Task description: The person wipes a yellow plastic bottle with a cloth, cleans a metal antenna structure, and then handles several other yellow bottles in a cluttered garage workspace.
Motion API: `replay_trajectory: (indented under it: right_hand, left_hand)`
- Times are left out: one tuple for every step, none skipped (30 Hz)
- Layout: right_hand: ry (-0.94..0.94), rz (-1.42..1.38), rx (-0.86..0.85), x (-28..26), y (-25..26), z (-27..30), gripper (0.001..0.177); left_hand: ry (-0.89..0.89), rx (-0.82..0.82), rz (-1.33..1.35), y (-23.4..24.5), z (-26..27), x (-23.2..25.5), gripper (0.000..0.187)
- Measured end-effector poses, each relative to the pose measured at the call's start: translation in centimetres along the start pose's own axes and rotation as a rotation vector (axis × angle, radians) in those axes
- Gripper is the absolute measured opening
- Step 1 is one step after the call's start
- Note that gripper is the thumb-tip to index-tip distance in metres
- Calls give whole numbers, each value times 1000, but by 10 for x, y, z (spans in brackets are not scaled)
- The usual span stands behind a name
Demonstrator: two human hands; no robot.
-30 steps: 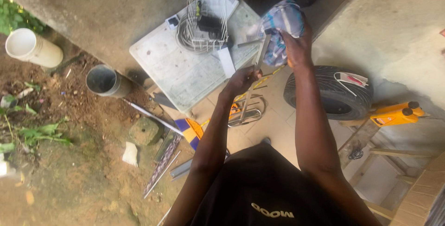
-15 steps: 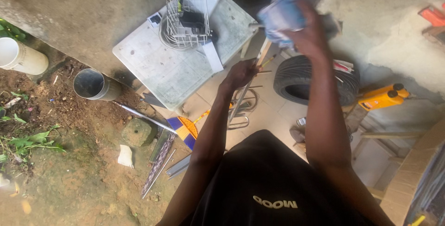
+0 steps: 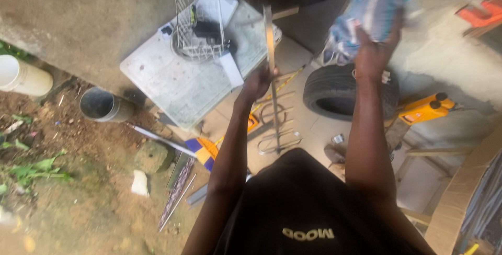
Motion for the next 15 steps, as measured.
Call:
replay_trajectory:
  right_hand:
    - [-30,349,-112,9,-17,12,85]
    - [-59,695,-229,21,-34,27,83]
    - [-46,806,-378,37,-60,38,82]
    - [-32,914,-529,58,-93,54,80]
    - [-17,755,-486,64,-103,66,72]
    - [0,596,-440,66,-103,75,64]
    - [11,613,-426,65,-97,80,63]
    - [23,630,-413,65,-90,84,61]
    - [35,641,-396,67,-89,83,60]
    - [10,622,-344,71,-81,76,58]
    - [-40,601,-299,76,-69,85,57]
    - [-90,579,-255,80,-55,96,56]
    - [-90,424,-168,77,-38,96,58]
    - [-89,268,-84,70,-22,103,60]
    - [-94,106,-5,65,-14,106,63]
  left_hand:
    - [-9,-17,14,-1,-10,4,32]
    - [-18,-35,29,-3,-17,8,31]
    - [-219,3,5,0,-28,34,26]
    - [-420,38,-19,2,-32,58,24]
    - [-617,66,-33,-3,-26,80,26]
    - [-568,69,-29,-7,-29,79,28]
    - [-524,76,-32,-6,-32,77,30]
    - [-479,83,-35,-6,-36,77,32]
    - [-471,90,-27,-3,-43,82,32]
    - [-463,97,-20,1,-53,89,32]
    - [-430,100,-5,-3,-45,90,33]
    - [-307,68,46,-7,-36,82,29]
    - [-216,53,89,-4,-42,82,29]
    - [-126,37,133,-1,-46,81,31]
    - [-156,39,116,7,-45,92,34]
Point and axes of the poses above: each hand's wrist, its own z-axis away from the middle knuckle, its own y-axis out of the back of the hand, x = y × z, the point moved 10 cm from there along -z, towards the middle knuckle, and after that the axes turned 11 degrees about -x, right-handed, at the moved point
